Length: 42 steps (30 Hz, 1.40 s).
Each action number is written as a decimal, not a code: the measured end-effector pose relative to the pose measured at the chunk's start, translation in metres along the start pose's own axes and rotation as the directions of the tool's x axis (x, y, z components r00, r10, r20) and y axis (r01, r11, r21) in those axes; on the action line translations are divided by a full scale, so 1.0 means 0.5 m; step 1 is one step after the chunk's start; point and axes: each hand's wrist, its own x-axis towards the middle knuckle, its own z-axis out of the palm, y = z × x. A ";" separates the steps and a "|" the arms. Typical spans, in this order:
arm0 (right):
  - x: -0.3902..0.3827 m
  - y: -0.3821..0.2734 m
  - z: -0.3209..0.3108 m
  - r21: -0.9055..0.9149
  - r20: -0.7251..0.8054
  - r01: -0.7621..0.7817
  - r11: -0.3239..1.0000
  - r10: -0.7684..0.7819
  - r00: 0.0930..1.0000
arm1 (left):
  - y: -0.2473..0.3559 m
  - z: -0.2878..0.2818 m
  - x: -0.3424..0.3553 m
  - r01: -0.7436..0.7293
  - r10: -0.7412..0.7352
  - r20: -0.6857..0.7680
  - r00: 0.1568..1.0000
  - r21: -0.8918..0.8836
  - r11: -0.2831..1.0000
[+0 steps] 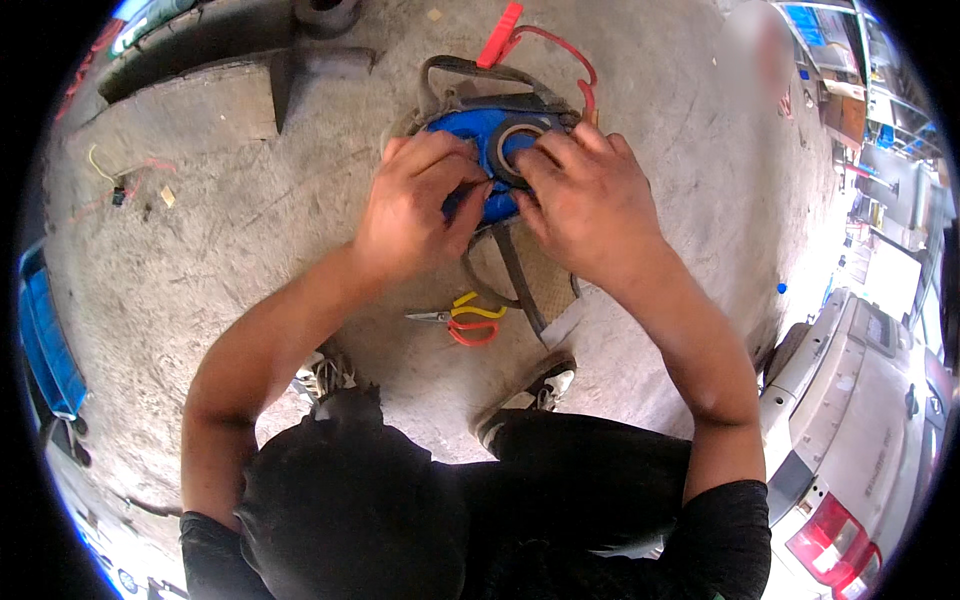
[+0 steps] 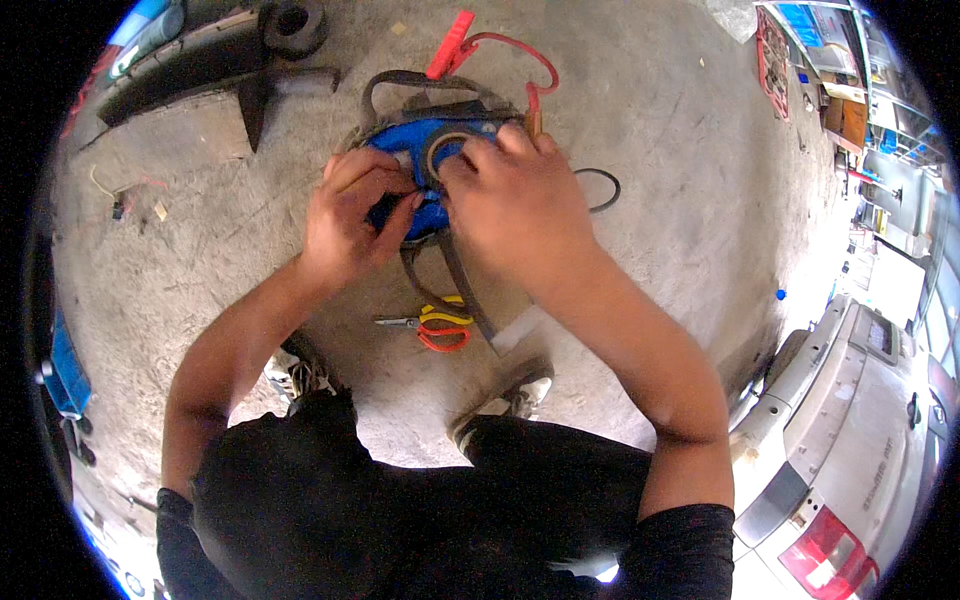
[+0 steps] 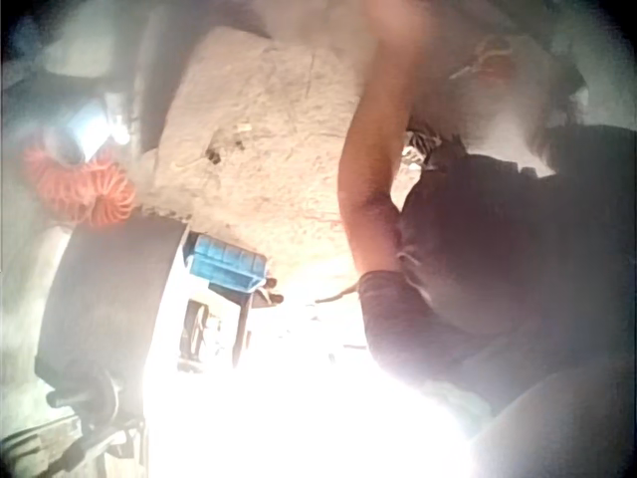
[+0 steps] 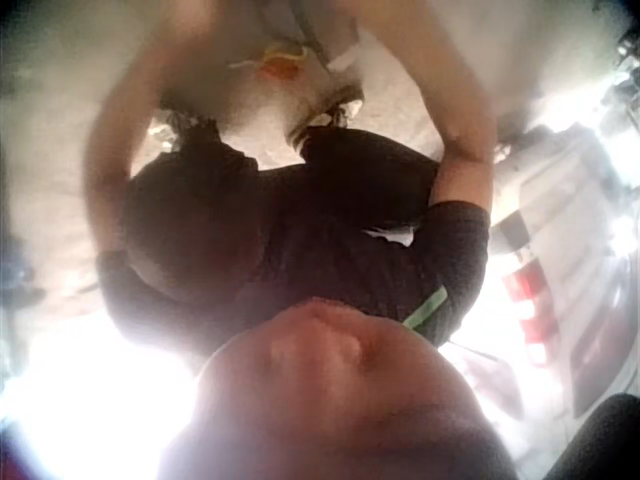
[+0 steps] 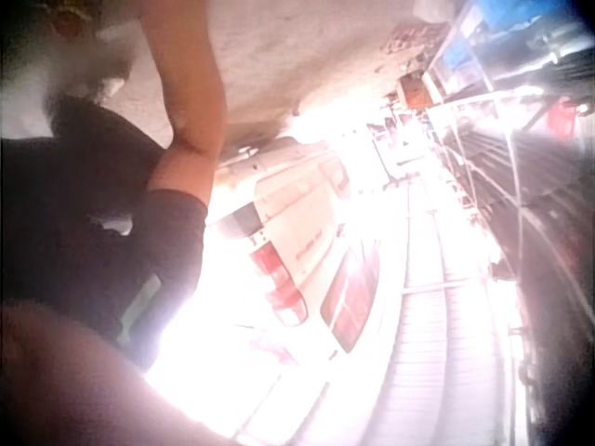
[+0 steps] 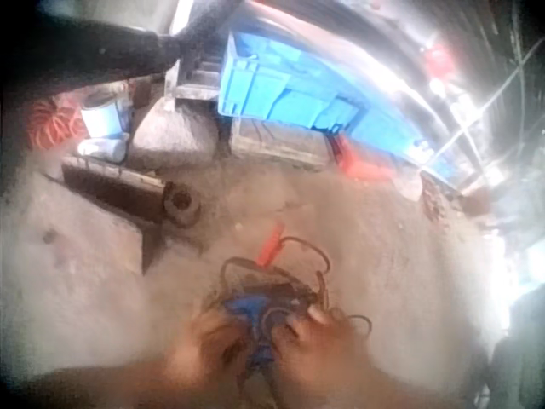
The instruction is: The person works on a small blue electrical device on the floor, stripping wires, cutting with scissors, and wrapping connections with electrical tape. They repeatedly handle the wires and tape to secure the connections.
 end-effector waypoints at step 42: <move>-0.452 -0.262 0.530 0.512 0.372 -0.242 0.824 0.041 0.927 | 0.020 -0.052 0.038 -0.007 -0.024 0.358 0.933 0.085 0.996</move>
